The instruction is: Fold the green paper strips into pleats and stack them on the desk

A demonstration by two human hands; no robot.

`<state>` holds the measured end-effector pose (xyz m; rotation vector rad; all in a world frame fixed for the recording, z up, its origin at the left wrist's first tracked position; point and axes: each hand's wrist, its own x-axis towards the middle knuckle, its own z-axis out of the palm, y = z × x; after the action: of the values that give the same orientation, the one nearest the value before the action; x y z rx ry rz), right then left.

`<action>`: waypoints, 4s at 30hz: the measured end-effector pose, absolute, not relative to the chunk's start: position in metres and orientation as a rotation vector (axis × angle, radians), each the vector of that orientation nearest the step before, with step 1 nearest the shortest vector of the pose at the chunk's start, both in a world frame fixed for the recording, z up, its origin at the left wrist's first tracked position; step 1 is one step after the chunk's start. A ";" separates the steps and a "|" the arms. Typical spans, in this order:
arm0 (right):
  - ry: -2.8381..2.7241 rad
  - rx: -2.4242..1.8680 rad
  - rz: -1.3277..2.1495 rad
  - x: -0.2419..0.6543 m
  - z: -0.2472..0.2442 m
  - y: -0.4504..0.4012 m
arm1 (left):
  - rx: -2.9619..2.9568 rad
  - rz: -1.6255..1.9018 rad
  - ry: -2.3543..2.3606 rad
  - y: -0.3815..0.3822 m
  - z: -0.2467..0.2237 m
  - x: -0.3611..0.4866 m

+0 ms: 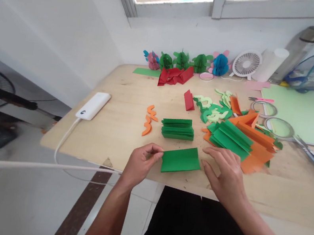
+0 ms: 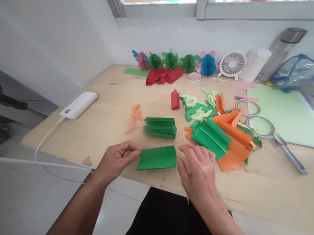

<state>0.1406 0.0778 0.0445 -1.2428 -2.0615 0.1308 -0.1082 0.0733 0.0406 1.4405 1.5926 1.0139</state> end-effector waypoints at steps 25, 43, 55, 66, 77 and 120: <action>-2.002 -1.161 0.062 0.127 0.033 0.074 | 2.309 1.238 1.549 0.056 0.042 -0.035; -1.935 -1.367 0.312 0.133 0.017 0.081 | 2.299 0.855 1.239 0.070 0.044 -0.069; -1.914 -1.380 0.392 0.132 0.016 0.081 | 2.344 0.533 1.028 0.092 0.049 -0.076; -1.923 -1.418 0.410 0.132 0.016 0.082 | 2.377 0.391 0.976 0.107 0.050 -0.076; -1.922 -1.435 0.387 0.130 0.017 0.082 | 2.292 0.342 0.922 0.116 0.051 -0.078; -1.928 -1.455 0.392 0.129 0.016 0.082 | 2.296 0.267 0.863 0.126 0.055 -0.082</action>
<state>0.1293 0.0824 0.0165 -1.4546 -1.9281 0.3920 -0.0819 0.1265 0.0545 2.2955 0.8627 0.2667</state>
